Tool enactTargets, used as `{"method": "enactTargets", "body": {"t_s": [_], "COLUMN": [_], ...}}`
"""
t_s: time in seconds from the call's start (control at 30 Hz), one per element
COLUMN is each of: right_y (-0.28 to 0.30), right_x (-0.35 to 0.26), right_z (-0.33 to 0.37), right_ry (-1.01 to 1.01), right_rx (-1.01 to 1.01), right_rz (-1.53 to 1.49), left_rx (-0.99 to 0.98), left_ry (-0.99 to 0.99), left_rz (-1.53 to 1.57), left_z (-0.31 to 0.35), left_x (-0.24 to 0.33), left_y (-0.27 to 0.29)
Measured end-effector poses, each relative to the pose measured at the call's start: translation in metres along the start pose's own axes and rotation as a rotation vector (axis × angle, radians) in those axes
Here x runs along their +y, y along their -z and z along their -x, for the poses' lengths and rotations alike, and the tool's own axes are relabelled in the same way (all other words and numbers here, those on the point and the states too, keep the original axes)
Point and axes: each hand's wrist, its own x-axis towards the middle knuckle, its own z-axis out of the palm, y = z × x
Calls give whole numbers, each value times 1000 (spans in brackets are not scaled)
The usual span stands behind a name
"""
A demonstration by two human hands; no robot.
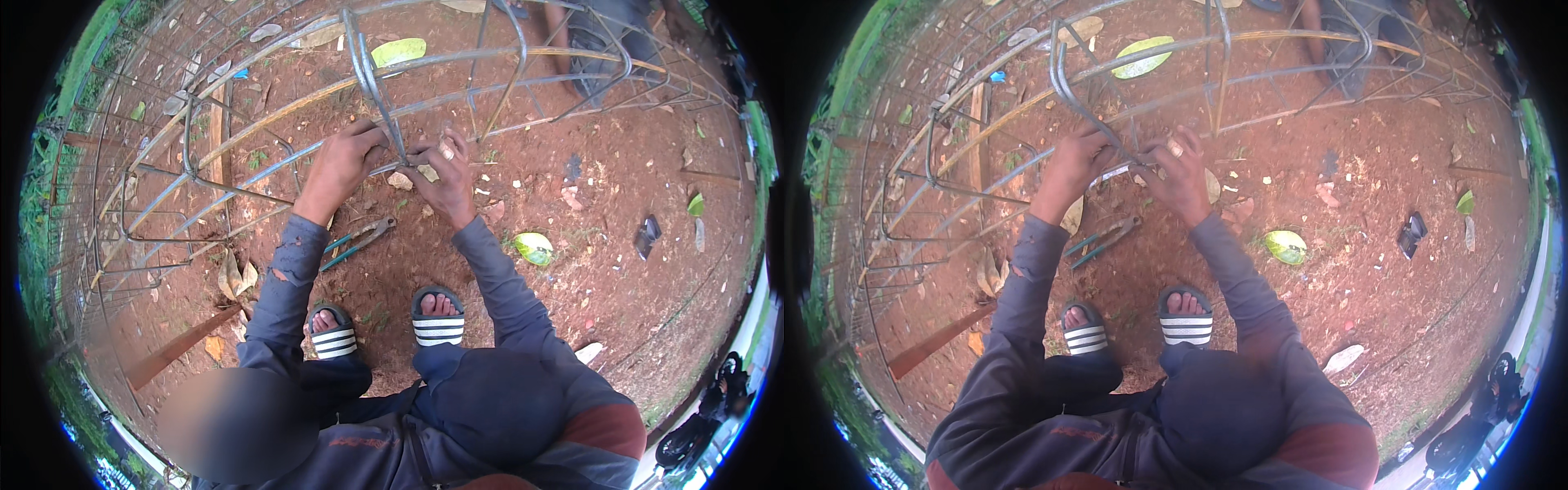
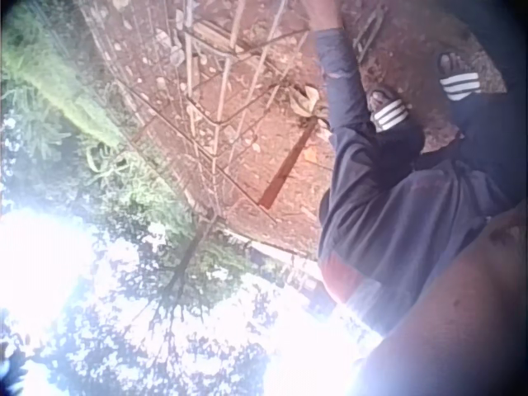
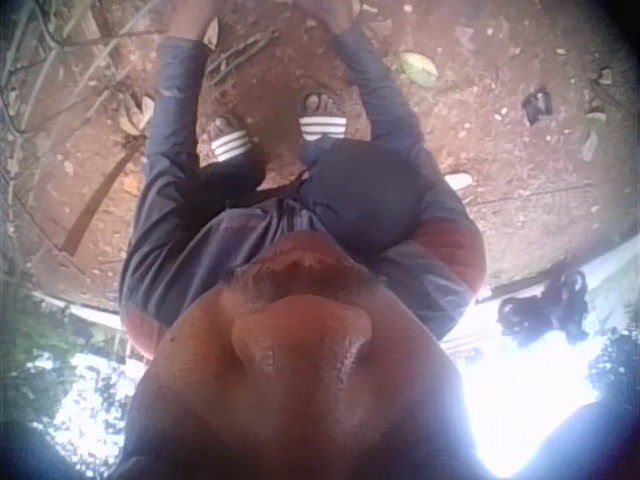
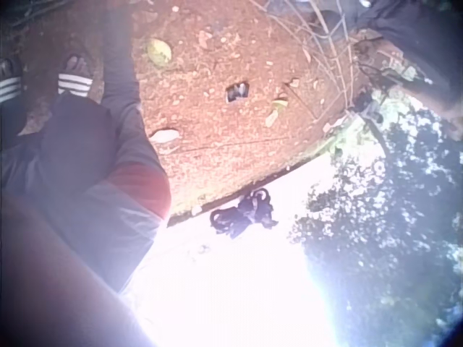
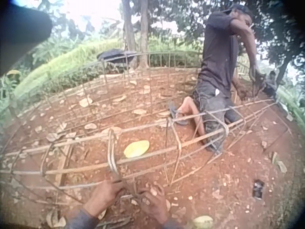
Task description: The person sits on the ground and uses pliers to twist wire ties around intersecting metal bars of a long frame. They repeatedly position the wire, clamp it with pliers, and twist it to secure the joints.
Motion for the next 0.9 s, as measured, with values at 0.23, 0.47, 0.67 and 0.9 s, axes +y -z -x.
{"method": "enactTargets", "body": {"t_s": [0.23, 0.47, 0.67, 0.9], "right_y": [-1, -1, 0, -3], "right_x": [0, -2, 0, -2], "right_z": [1, -1, -2, -2], "right_ry": [4, -43, -38, -48], "right_rx": [30, 8, 11, 18], "right_rz": [-25, -43, -25, -65], "left_rx": [-340, -370, 151, 492], "left_ry": [317, 463, 407, 380], "left_rz": [168, 514, 290, 77], "left_z": [-5, 5, 19, 73], "left_x": [-3, -4, 34, 60], "left_y": [1, -3, -13, -108]}}
